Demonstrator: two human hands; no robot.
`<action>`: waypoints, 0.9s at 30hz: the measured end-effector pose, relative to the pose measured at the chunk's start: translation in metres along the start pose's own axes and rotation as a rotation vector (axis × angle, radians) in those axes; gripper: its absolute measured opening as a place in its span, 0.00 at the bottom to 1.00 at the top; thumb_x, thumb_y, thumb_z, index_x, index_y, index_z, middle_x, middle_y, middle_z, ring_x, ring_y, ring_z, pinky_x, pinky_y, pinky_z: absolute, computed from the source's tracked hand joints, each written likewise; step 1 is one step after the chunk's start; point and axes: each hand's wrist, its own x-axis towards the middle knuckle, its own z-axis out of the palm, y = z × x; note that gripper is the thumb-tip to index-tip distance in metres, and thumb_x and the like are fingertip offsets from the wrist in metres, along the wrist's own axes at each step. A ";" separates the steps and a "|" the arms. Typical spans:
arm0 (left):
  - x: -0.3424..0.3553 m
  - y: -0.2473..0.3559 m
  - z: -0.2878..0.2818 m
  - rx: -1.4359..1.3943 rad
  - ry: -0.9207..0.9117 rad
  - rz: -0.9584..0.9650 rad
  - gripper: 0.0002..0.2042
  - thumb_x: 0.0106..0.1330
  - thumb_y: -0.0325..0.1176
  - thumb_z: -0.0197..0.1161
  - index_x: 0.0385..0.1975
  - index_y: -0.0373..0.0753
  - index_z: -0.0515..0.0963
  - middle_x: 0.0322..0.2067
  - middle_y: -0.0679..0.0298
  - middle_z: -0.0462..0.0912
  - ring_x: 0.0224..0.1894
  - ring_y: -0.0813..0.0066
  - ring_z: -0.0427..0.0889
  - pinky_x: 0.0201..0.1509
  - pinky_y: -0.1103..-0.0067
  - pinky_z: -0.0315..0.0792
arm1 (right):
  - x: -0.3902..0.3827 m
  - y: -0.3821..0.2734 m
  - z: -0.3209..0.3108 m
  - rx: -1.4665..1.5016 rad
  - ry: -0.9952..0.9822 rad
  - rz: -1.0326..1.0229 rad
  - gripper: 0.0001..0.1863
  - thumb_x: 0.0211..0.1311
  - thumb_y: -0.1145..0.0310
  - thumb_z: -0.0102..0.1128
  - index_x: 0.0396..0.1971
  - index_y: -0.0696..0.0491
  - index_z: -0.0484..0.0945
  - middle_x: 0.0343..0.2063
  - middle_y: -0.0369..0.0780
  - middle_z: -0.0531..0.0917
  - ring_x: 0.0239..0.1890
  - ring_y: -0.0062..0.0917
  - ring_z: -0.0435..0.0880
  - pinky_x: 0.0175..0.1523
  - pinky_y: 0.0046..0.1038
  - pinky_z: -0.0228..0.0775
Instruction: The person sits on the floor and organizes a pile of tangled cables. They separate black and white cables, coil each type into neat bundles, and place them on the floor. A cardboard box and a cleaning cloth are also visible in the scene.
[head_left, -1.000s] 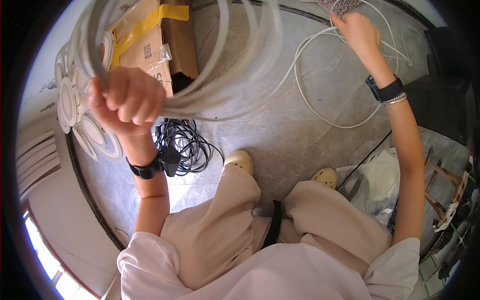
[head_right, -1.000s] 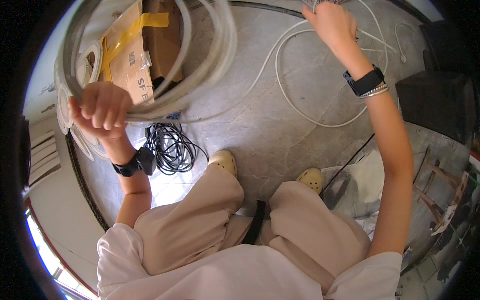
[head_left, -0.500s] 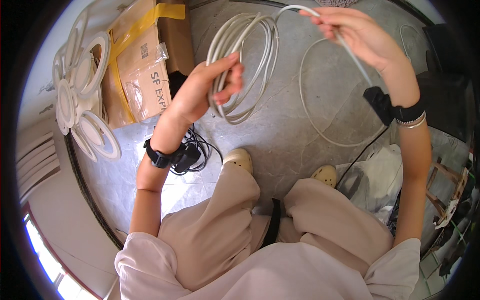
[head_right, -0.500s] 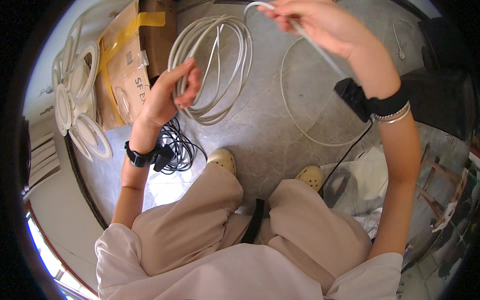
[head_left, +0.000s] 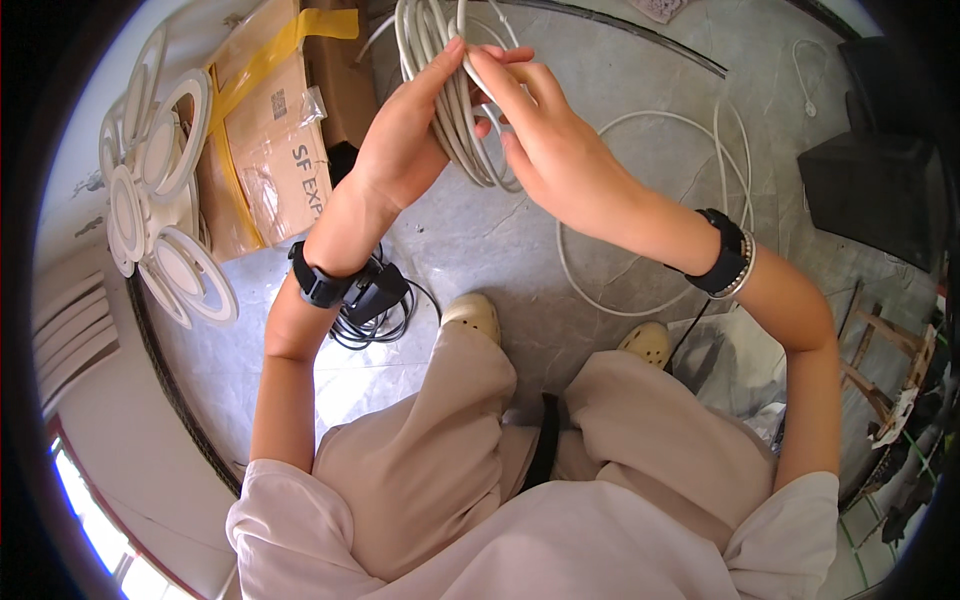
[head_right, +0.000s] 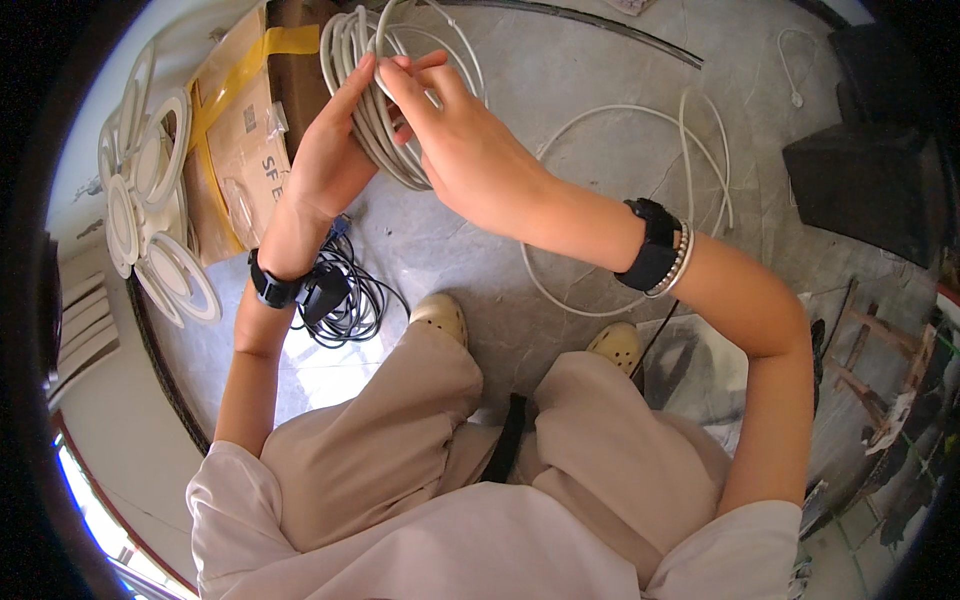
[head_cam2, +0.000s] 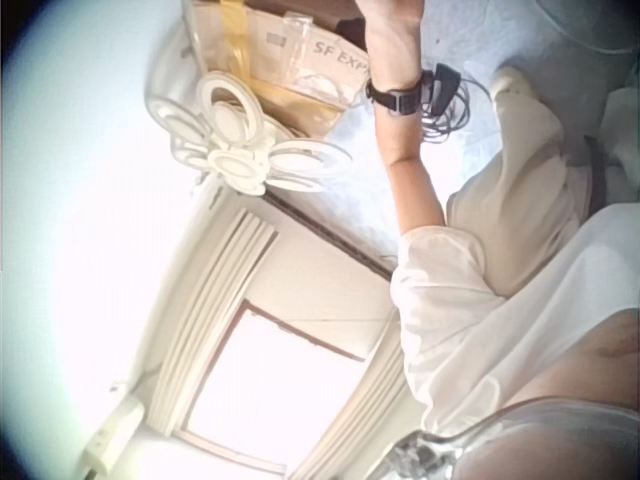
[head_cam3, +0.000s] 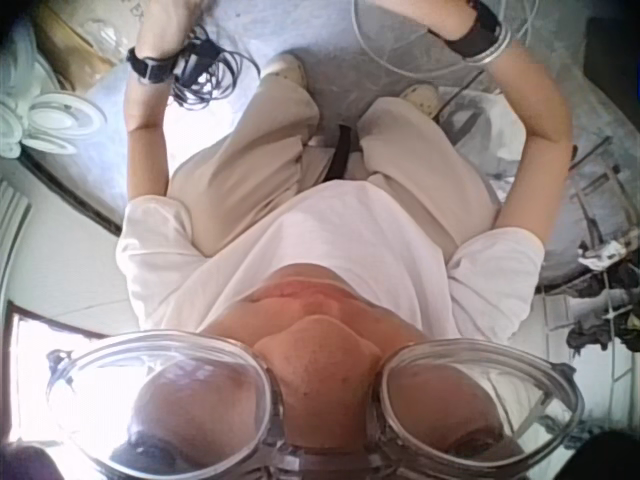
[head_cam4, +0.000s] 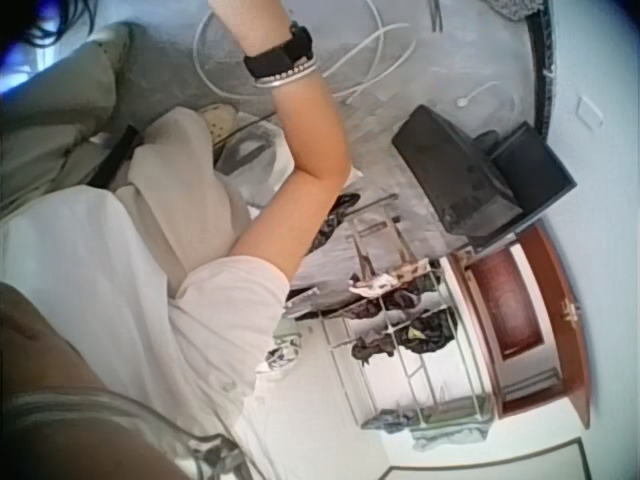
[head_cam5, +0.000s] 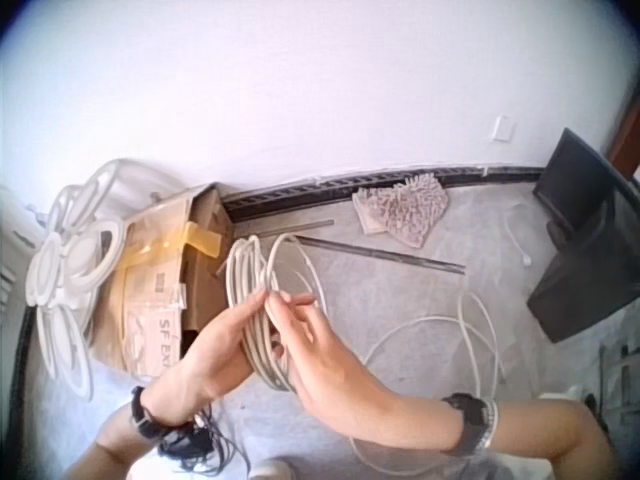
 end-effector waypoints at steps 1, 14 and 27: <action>-0.001 0.001 0.003 0.036 0.012 0.063 0.16 0.70 0.44 0.42 0.40 0.41 0.74 0.44 0.63 0.79 0.39 0.82 0.73 0.37 0.84 0.67 | -0.006 -0.001 -0.001 0.001 -0.036 0.044 0.37 0.47 0.85 0.51 0.61 0.56 0.51 0.47 0.51 0.64 0.34 0.33 0.78 0.38 0.30 0.72; -0.027 0.097 -0.009 -0.618 -0.494 0.275 0.11 0.71 0.34 0.38 0.26 0.40 0.61 0.13 0.72 0.60 0.12 0.84 0.59 0.19 0.87 0.63 | -0.138 0.072 -0.026 0.065 -0.740 0.567 0.11 0.55 0.65 0.56 0.35 0.54 0.72 0.27 0.41 0.79 0.27 0.34 0.78 0.32 0.31 0.69; -0.098 0.156 -0.029 -0.798 -0.377 0.567 0.11 0.66 0.26 0.45 0.19 0.40 0.65 0.07 0.71 0.66 0.07 0.86 0.64 0.09 0.90 0.63 | -0.191 0.183 -0.083 -0.252 -0.787 0.796 0.10 0.56 0.68 0.48 0.25 0.55 0.78 0.25 0.44 0.80 0.28 0.32 0.77 0.35 0.34 0.68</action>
